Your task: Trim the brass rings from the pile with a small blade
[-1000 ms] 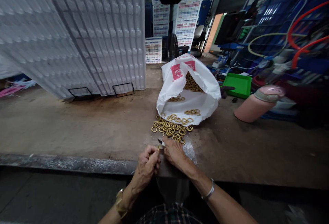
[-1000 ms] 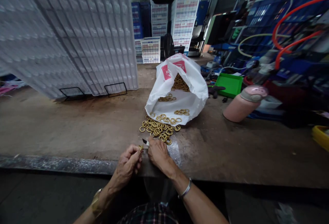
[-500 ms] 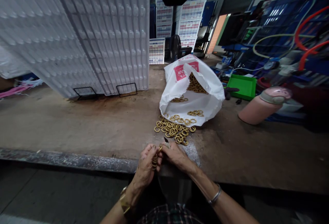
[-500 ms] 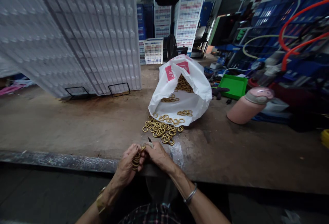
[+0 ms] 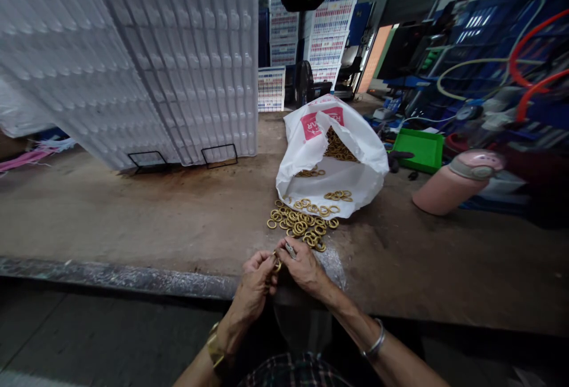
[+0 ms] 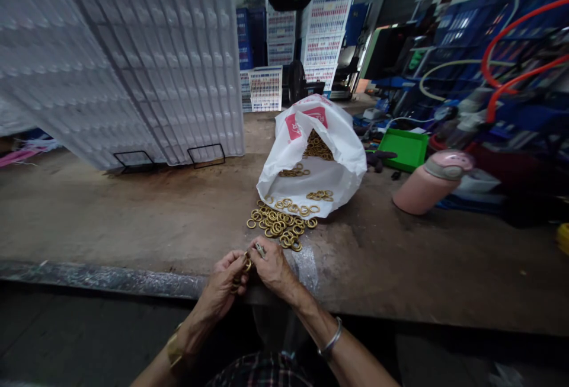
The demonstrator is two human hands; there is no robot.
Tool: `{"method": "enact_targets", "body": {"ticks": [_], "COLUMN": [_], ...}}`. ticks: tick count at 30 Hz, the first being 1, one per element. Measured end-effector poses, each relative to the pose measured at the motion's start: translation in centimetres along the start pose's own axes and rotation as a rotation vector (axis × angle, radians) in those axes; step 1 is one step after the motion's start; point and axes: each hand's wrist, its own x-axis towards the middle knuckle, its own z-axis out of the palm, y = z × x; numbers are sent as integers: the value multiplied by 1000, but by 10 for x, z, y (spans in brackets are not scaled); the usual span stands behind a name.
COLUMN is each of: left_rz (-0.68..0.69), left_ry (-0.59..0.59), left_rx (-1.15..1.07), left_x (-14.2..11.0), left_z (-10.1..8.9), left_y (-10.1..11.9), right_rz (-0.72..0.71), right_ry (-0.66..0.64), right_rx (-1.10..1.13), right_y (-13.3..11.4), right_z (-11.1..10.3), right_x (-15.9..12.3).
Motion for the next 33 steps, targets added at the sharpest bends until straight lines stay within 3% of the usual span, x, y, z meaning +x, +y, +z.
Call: {"method": "enact_targets", "body": {"ticks": [5,19,33], "left_rz": [-24,-272,-353], "left_ry": [-10,-48,-72], "left_rx": [-90,-452,-440], "left_x": [1,4,3], "left_z": [0,-2,-9], "left_y": [1,7,5], "right_rz": [-10,4,39], "right_ry": [5,-75,-60], "right_rx": [21,79,101], "right_y": [2,-6,-10], "right_z": [1,1,-1], "right_x": [0,-5,-7]}}
